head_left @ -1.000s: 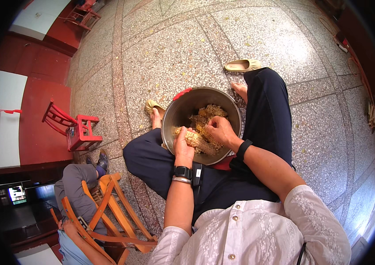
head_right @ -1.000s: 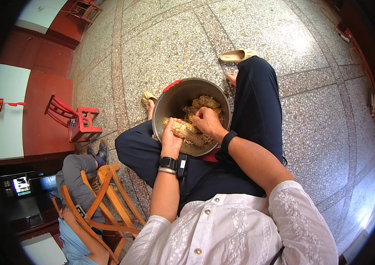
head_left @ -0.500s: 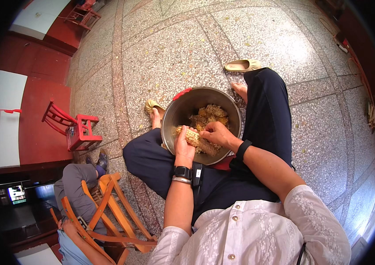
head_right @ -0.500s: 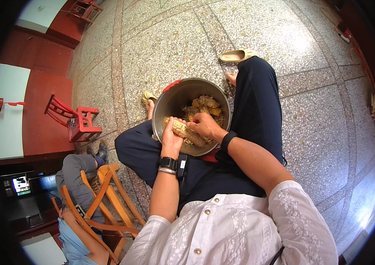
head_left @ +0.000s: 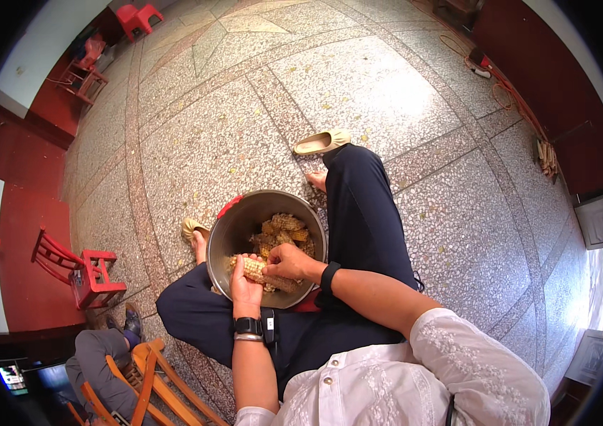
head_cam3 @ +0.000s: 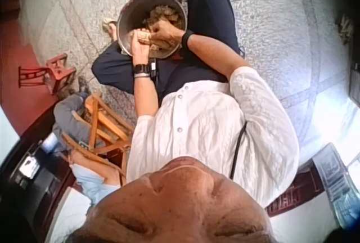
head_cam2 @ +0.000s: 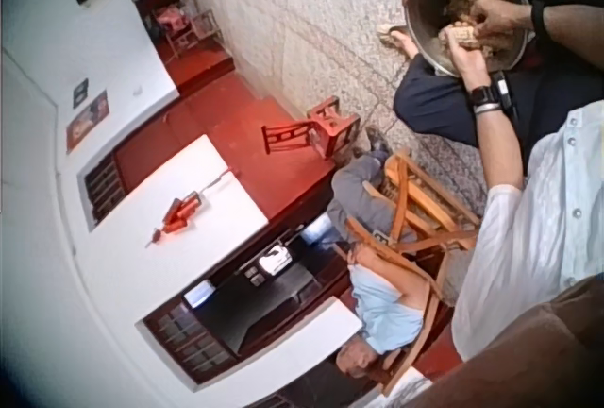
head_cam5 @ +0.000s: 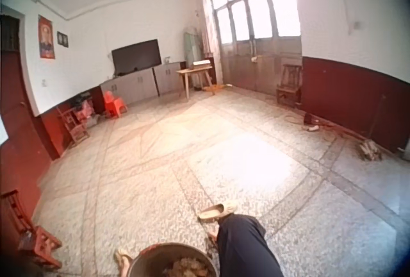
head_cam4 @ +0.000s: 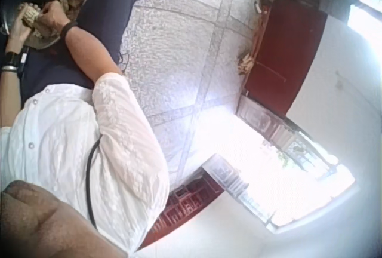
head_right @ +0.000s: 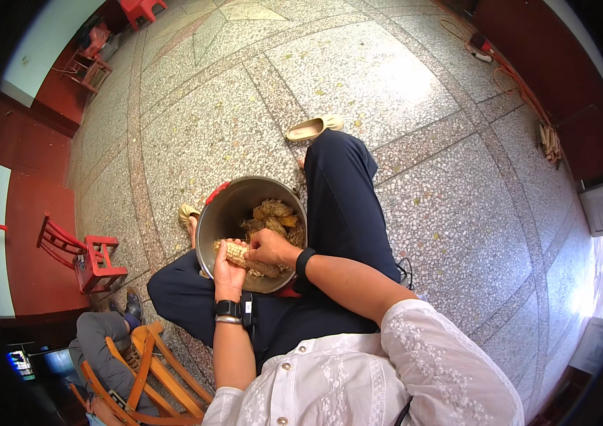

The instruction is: The person strips kernels from corn cobs by hand into a metal bowl while sitting on a tiled floor.

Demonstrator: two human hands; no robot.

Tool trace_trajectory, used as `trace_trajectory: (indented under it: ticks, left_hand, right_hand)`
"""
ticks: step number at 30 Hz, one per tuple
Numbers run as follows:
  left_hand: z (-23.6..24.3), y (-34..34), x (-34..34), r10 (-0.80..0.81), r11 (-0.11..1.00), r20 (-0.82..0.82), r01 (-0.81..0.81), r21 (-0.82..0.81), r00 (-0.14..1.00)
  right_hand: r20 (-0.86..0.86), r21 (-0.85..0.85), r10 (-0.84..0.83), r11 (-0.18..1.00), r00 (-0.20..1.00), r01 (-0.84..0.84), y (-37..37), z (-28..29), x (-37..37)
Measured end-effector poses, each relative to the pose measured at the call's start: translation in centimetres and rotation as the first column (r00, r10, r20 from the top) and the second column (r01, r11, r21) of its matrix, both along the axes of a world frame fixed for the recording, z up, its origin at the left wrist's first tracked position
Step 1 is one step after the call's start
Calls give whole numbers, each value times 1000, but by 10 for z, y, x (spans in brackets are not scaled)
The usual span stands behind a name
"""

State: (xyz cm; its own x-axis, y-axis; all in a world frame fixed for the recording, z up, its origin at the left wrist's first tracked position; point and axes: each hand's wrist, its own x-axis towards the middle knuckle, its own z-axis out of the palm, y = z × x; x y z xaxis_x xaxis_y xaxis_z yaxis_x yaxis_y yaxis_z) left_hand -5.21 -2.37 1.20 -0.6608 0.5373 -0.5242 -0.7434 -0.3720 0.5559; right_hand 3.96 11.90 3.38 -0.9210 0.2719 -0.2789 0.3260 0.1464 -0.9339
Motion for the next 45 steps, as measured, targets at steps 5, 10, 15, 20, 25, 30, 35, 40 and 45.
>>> trace_trajectory:
  ticks: [5, 10, 15, 20, 25, 30, 35, 40, 45]
  left_hand:
    - [7, 1, 2, -6, 1000, 13, 6, -14, 1000]
    - [12, -2, 5, -5, 1000, 34, 5, -11, 999]
    - [18, -13, 4, -29, 999, 0, 29, 16, 1000]
    - [42, -15, 15, 68, 992, -109, -79, -94, 992]
    - [41, -8, 22, 66, 989, -128, -82, -124, 990]
    - [18, -22, 22, -231, 953, -267, 162, -256, 936]
    - [-1, -7, 4, -320, 936, -223, 271, -224, 921]
    - [-1, 9, 4, -290, 934, -218, 225, -279, 932]
    - [-13, 12, -8, -311, 935, -202, 262, -238, 929]
  right_hand:
    - [-9, -14, -6, 1000, 1000, 6, 1, 3, 2]
    - [-22, -32, 22, 999, 1000, -22, 2, 2, 4]
    - [-55, -50, 88, 995, 995, -91, -3, 2, -1]
    - [-43, -121, 167, 978, 985, -171, -6, 19, -5]
    - [-72, -9, 129, 991, 989, -130, 3, 46, 7]
    - [-5, 352, -57, 935, 998, 56, -27, 40, 8]
    - [-81, 312, -70, 946, 994, 92, -11, 42, 27]
    - [-116, 199, -197, 955, 973, 217, 3, 29, 29]
    - [-172, 13, -334, 940, 927, 341, 13, 13, 10]
